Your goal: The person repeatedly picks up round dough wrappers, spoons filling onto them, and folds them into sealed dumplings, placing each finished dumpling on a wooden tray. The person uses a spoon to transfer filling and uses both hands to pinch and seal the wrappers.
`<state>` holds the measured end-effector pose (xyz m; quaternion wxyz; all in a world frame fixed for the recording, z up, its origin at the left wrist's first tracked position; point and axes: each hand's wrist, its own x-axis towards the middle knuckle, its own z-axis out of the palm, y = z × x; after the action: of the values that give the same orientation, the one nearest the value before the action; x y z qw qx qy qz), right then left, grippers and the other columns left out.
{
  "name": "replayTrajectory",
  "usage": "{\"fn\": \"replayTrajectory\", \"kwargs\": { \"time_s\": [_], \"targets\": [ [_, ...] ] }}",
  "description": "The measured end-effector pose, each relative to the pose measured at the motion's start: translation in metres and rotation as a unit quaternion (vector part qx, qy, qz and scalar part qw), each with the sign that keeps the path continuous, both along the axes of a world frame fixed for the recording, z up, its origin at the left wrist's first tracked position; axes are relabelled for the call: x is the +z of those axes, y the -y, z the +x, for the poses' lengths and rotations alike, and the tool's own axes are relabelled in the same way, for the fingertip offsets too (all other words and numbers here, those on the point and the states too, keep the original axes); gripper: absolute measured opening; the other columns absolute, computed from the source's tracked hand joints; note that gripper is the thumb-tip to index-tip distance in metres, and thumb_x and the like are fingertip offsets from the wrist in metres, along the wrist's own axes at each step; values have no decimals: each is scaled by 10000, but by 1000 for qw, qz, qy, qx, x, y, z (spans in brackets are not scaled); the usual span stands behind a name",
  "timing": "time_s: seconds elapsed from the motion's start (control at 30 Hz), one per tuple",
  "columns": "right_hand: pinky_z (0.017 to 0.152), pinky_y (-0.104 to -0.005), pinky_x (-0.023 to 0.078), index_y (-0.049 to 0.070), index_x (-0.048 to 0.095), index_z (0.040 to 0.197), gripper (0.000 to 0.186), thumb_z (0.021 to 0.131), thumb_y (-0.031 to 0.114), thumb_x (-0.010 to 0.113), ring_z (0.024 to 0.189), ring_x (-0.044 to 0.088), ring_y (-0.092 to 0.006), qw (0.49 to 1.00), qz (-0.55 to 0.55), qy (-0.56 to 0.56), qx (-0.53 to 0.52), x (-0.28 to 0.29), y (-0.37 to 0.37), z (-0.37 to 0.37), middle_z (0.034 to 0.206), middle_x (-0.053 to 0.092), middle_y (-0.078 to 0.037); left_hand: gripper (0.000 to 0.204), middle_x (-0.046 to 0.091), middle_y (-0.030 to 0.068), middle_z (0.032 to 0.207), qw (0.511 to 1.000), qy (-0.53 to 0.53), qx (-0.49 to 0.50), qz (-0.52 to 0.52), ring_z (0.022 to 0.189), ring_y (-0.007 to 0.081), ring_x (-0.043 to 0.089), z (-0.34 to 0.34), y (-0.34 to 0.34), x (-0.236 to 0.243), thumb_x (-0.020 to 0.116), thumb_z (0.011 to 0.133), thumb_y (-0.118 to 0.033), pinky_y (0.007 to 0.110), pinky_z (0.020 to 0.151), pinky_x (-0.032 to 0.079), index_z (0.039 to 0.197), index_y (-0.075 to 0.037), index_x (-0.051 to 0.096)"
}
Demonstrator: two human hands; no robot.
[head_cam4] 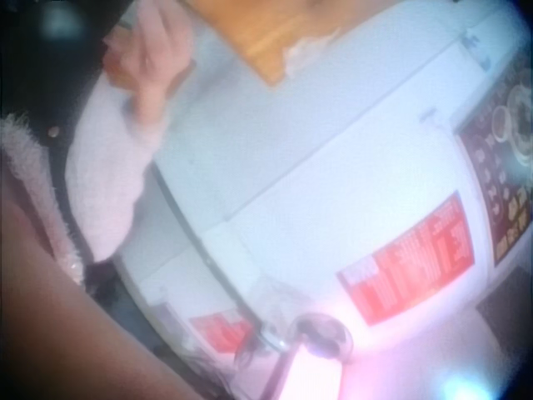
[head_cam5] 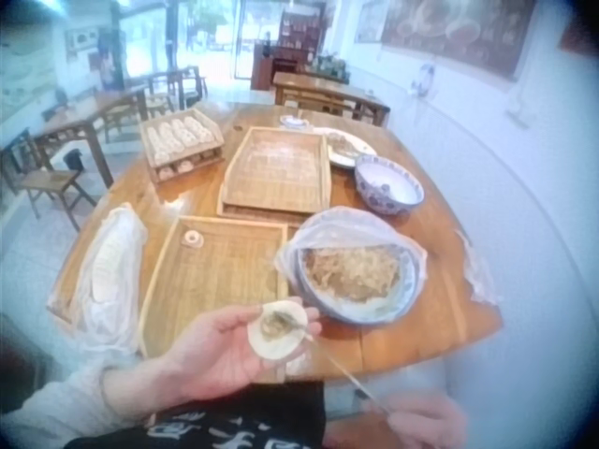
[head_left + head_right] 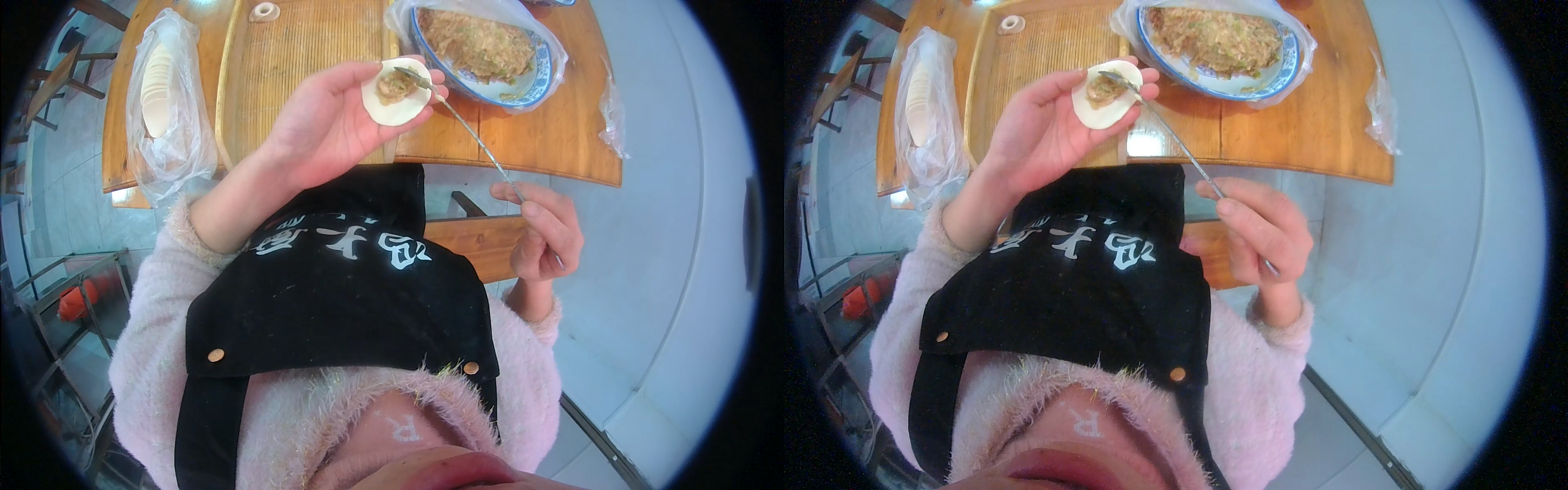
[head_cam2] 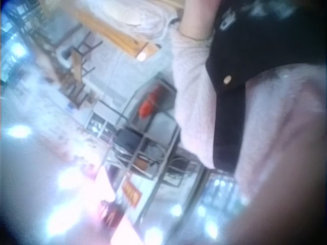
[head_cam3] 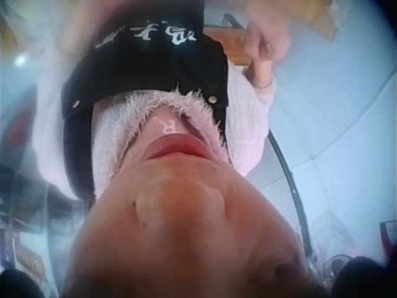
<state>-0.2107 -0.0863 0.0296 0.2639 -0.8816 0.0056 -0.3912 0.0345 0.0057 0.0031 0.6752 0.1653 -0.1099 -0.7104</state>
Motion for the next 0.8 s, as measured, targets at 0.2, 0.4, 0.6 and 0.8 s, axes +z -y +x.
{"fn": "replayTrajectory", "kwargs": {
  "time_s": [0.2, 0.4, 0.6, 0.8],
  "targets": [
    [680, -356, 533, -37, 547, 1039, 184, 879, -11, 460, 783, 656, -293, 985, 128, 98, -53, -8, 0, 0, 902, 635, -215, 496, 284, 231, 1418, 1000, -7, 1, -4, 1284, 334, 370, 1, -2, 2, 222, 981, -222, 400, 1036, 385, 1392, 51, 171],
    [686, -342, 528, -30, 512, 1064, 215, 960, 138, 429, 736, 645, -254, 871, 408, 183, -206, -17, 31, 4, 866, 629, -151, 492, 303, 232, 1406, 999, -33, 13, -27, 1290, 330, 362, 2, -1, 5, 237, 984, -223, 403, 1059, 346, 1387, 53, 182],
    [702, -319, 515, -11, 505, 1079, 228, 950, 175, 478, 754, 632, -203, 814, 507, 153, -239, -32, 62, 8, 882, 624, -129, 471, 369, 234, 1365, 997, -54, 27, -40, 1270, 321, 393, -1, -2, 10, 265, 986, -211, 394, 1069, 328, 1351, 86, 238],
    [676, -278, 484, 21, 466, 1120, 244, 921, 150, 525, 725, 581, -158, 778, 544, 149, -275, -38, 57, 12, 932, 588, -95, 495, 259, 226, 1438, 998, -39, 14, -51, 1326, 323, 308, -2, -3, 12, 249, 983, -205, 404, 1082, 305, 1416, 17, 158]
  ]
}}
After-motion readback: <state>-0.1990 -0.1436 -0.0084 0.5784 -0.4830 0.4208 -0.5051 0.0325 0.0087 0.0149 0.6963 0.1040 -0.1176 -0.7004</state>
